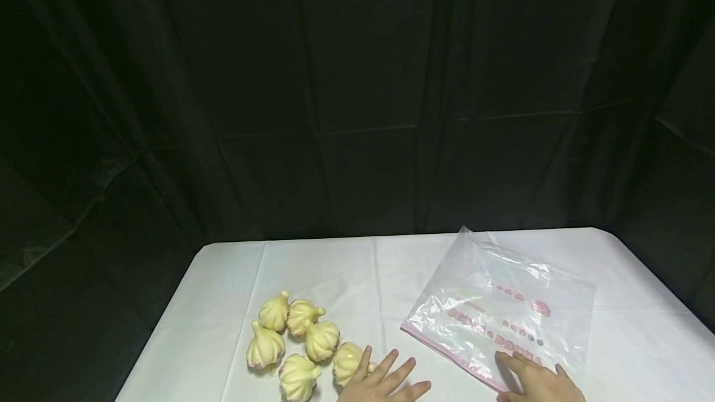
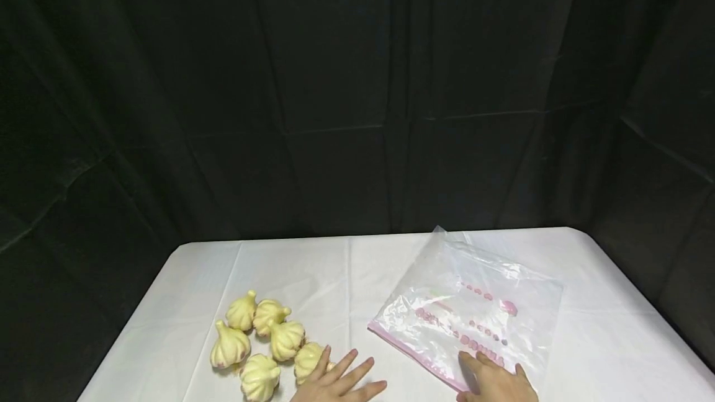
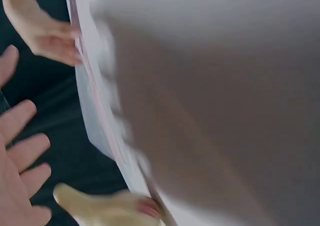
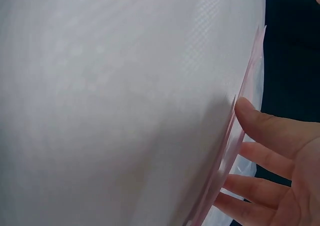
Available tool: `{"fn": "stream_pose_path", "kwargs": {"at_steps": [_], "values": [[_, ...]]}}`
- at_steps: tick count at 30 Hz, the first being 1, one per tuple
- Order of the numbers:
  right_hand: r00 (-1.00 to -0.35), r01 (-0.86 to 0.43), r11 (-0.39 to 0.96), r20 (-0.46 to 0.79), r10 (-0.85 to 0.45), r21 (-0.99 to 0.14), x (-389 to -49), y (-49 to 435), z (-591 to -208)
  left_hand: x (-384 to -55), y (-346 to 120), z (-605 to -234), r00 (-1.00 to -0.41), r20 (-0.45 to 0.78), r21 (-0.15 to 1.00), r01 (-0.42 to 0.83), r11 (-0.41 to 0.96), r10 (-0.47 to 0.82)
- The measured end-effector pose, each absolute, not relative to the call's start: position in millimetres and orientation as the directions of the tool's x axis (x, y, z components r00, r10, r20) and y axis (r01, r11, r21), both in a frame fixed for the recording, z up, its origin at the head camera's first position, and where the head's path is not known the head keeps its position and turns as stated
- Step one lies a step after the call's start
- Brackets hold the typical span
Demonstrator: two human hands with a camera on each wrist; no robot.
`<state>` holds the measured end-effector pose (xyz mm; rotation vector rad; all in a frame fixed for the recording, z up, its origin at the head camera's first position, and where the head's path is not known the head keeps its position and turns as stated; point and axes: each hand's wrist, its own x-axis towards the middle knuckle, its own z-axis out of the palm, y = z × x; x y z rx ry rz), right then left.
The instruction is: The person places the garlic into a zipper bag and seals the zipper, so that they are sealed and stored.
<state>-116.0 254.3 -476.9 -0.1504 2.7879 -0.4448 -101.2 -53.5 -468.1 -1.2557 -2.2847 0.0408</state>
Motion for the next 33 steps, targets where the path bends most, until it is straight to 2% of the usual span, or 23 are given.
{"fn": "stream_pose_path", "kwargs": {"at_steps": [3, 9, 13, 16, 20, 24, 30, 33], "values": [[-0.947, -0.049, 0.943, -0.284, -0.149, -0.329, -115.4, 252.9, -474.9, -102.6, -45.6, -472.4, -0.382, 0.500, -0.346, 0.734, 0.584, 0.777], [-0.949, -0.049, 0.941, -0.277, -0.148, -0.334, -115.3, 251.9, -471.9, -100.6, -37.8, -465.5, -0.409, 0.442, -0.364, 0.731, 0.577, 0.798], [-0.953, -0.043, 0.934, -0.264, -0.145, -0.355, -114.1, 251.6, -470.4, -97.0, -24.3, -471.0, -0.346, 0.409, -0.381, 0.776, 0.503, 0.844], [-0.958, -0.038, 0.925, -0.248, -0.141, -0.377, -112.8, 250.3, -469.9, -96.4, -13.3, -478.9, -0.308, 0.368, -0.326, 0.841, 0.431, 0.878], [-0.963, -0.025, 0.917, -0.237, -0.129, -0.399, -110.4, 247.3, -470.1, -99.9, -3.1, -482.0, -0.374, 0.257, -0.192, 0.884, 0.426, 0.891], [-0.963, -0.002, 0.917, -0.247, -0.110, -0.398, -109.0, 244.8, -470.2, -105.4, 4.2, -476.9, -0.446, 0.145, -0.151, 0.872, 0.465, 0.883], [-0.954, 0.020, 0.918, -0.283, -0.101, -0.396, -109.6, 243.3, -469.3, -113.7, 19.8, -468.7, -0.523, -0.002, -0.023, 0.852, 0.523, 0.852], [-0.951, 0.031, 0.916, -0.294, -0.097, -0.400, -108.9, 242.2, -469.2, -116.8, 27.8, -468.5, -0.544, -0.040, -0.004, 0.839, 0.545, 0.838]]}}
